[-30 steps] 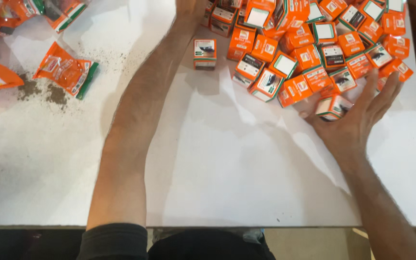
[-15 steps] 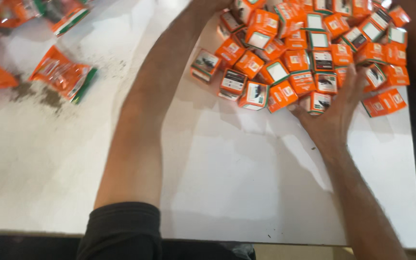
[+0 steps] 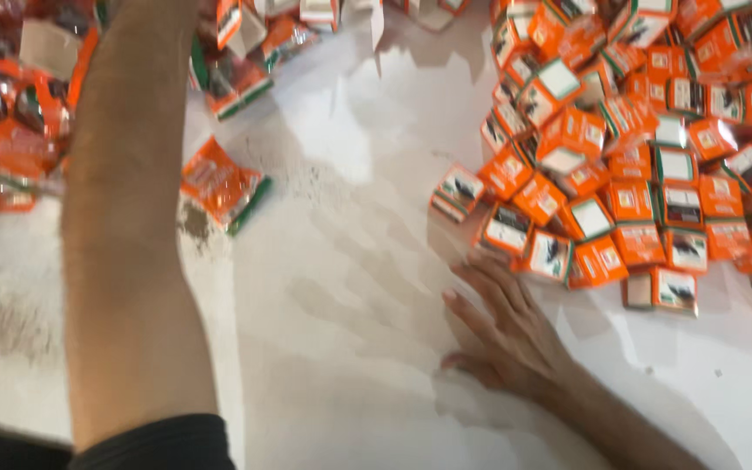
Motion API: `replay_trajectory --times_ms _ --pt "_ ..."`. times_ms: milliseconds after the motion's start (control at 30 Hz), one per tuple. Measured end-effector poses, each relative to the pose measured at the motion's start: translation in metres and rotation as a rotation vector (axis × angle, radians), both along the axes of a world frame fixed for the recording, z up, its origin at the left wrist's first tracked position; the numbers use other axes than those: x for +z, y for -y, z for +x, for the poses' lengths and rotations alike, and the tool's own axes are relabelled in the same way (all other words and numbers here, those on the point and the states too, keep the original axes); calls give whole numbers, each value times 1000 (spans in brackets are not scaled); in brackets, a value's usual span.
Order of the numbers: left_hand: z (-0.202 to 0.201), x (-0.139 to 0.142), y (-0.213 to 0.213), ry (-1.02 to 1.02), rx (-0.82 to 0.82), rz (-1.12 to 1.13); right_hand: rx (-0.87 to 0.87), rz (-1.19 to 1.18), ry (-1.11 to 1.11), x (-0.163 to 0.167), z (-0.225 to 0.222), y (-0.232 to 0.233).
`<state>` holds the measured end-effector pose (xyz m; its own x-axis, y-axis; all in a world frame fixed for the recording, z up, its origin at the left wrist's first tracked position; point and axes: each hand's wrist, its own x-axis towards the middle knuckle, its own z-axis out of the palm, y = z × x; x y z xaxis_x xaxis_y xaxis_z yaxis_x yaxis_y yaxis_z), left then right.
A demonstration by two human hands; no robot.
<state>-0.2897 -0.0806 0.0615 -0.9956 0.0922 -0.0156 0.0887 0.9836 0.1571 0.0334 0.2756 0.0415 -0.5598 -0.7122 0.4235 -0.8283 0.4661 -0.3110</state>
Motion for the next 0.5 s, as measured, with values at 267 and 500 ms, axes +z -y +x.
replay_trajectory --times_ms 267,500 --pt "-59 25 30 356 -119 -212 -80 16 66 -11 -2 5" --pt "-63 3 40 488 -220 -258 -147 25 50 -11 6 2"
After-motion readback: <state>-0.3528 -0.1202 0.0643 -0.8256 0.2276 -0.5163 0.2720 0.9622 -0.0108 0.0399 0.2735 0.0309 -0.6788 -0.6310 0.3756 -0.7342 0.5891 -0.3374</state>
